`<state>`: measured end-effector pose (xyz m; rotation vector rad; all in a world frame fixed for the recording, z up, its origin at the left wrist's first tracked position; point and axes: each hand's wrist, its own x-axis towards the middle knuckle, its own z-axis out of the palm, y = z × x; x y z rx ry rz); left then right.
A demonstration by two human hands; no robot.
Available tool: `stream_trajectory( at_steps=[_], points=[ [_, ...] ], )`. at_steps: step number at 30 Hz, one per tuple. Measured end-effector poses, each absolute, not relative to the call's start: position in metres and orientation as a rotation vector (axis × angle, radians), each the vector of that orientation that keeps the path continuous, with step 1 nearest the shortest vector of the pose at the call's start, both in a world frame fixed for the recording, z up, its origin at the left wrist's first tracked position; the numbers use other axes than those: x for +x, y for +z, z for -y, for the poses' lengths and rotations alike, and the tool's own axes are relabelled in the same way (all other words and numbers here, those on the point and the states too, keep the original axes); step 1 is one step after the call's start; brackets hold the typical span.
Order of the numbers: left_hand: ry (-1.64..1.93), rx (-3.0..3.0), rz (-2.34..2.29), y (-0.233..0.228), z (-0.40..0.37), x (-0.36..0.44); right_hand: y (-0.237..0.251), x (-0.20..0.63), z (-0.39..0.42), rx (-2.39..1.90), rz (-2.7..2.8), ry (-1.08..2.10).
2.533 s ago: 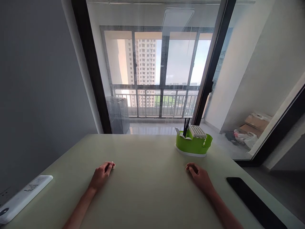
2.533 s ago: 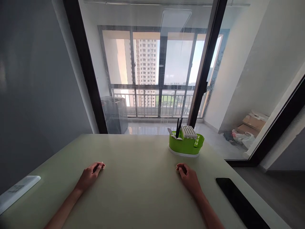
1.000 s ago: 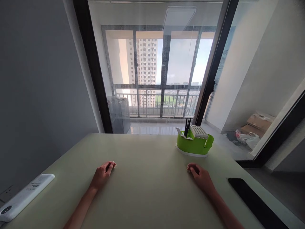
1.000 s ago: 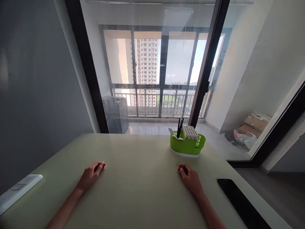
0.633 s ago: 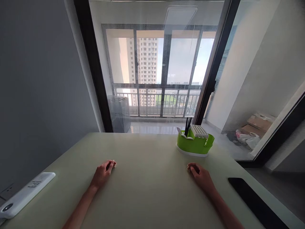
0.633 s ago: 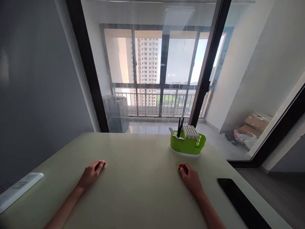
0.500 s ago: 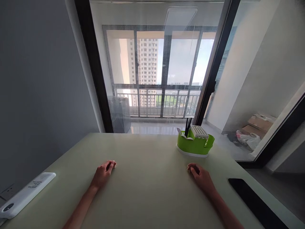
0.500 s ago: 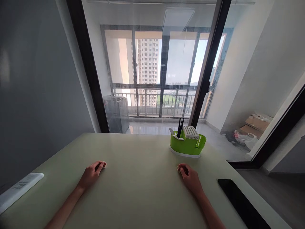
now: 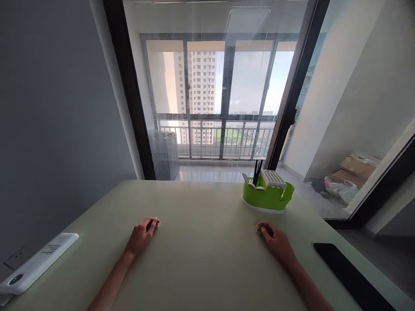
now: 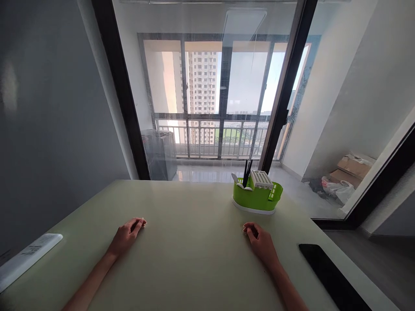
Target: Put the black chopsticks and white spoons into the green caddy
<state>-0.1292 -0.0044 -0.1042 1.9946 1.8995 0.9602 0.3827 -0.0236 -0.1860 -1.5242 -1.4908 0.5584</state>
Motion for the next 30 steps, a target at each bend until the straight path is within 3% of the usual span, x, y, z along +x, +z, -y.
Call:
stream_trajectory(
  at_steps=[30],
  points=[
    [0.947, 1.975, -1.895, -0.1039, 0.0038, -0.1305, -0.1823, 0.3807, 0.0248, -1.516, 1.471, 0.566]
  ],
)
